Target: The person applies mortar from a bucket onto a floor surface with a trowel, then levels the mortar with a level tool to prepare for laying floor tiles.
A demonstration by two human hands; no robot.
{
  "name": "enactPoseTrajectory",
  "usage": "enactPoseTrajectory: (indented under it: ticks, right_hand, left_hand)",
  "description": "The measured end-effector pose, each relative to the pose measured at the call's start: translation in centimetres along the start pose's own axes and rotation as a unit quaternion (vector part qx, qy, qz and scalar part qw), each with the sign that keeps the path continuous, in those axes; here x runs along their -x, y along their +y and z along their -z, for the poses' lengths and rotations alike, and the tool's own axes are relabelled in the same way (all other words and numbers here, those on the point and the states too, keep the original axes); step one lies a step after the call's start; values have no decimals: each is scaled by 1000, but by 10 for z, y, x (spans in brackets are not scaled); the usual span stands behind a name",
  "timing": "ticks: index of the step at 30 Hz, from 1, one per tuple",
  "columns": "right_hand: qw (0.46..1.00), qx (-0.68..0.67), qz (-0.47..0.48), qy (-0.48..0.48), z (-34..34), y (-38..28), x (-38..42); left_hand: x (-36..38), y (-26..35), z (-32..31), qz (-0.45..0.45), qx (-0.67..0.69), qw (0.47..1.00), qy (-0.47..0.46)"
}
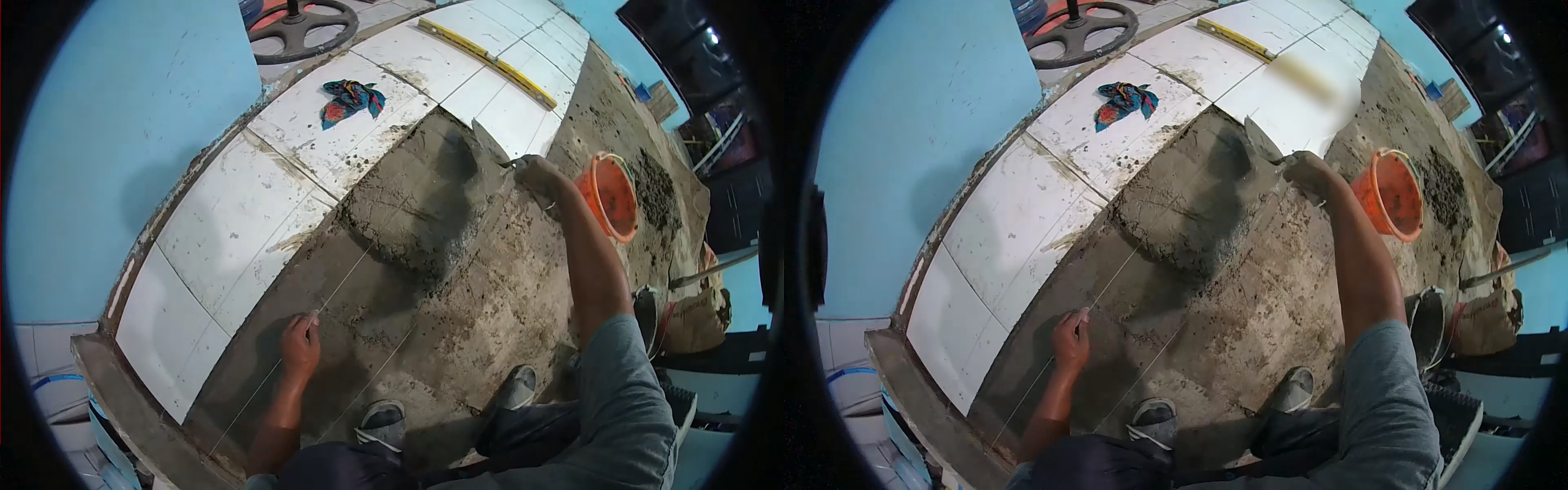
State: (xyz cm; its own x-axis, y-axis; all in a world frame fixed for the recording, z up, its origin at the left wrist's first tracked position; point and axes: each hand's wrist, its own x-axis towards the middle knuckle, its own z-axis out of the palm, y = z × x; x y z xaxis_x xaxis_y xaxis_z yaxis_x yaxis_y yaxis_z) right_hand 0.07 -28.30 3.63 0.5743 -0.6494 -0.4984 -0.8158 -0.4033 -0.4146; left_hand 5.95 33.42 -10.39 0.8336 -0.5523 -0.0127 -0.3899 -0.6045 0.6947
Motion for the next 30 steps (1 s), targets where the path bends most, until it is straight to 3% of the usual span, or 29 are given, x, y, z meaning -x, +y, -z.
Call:
enactPoseTrajectory:
  ticks: [4,7,10,13,16,19,22,25,26,29,30]
  right_hand:
    - [998,-37,59,3,-33,-32,-31]
    - [996,13,-5,-85,-75,-52,-61]
    - [998,3,-27,-58,-114,-88,-26]
    - [998,51,30,-16,-146,-79,-30]
    - [981,165,47,-92,-151,-86,-6]
    - [970,202,129,-39,-170,-93,39]
    - [992,84,38,-83,-180,-102,91]
    - [968,179,102,-142,-180,-104,130]
    - [975,151,76,-146,-173,-105,146]
    - [969,149,134,-147,-143,-72,142]
    - [983,106,128,-74,-137,-54,133]
  left_hand:
    - [-7,-12,-14,9,36,999,35]
    - [-10,-8,-11,11,25,999,37]
    - [-10,-11,-10,14,33,999,32]
    - [-8,-12,-13,12,16,1000,24]
    - [-8,-15,-18,-17,31,999,39]
    - [-6,-19,-20,-44,-5,998,50]
    - [-6,-12,-15,12,16,999,28]
    - [-4,-12,-15,-2,11,1000,25]
    - [-3,-13,-15,-6,20,999,25]
    - [1,-15,-12,-10,26,999,22]
    - [2,-11,-7,-3,17,1000,19]
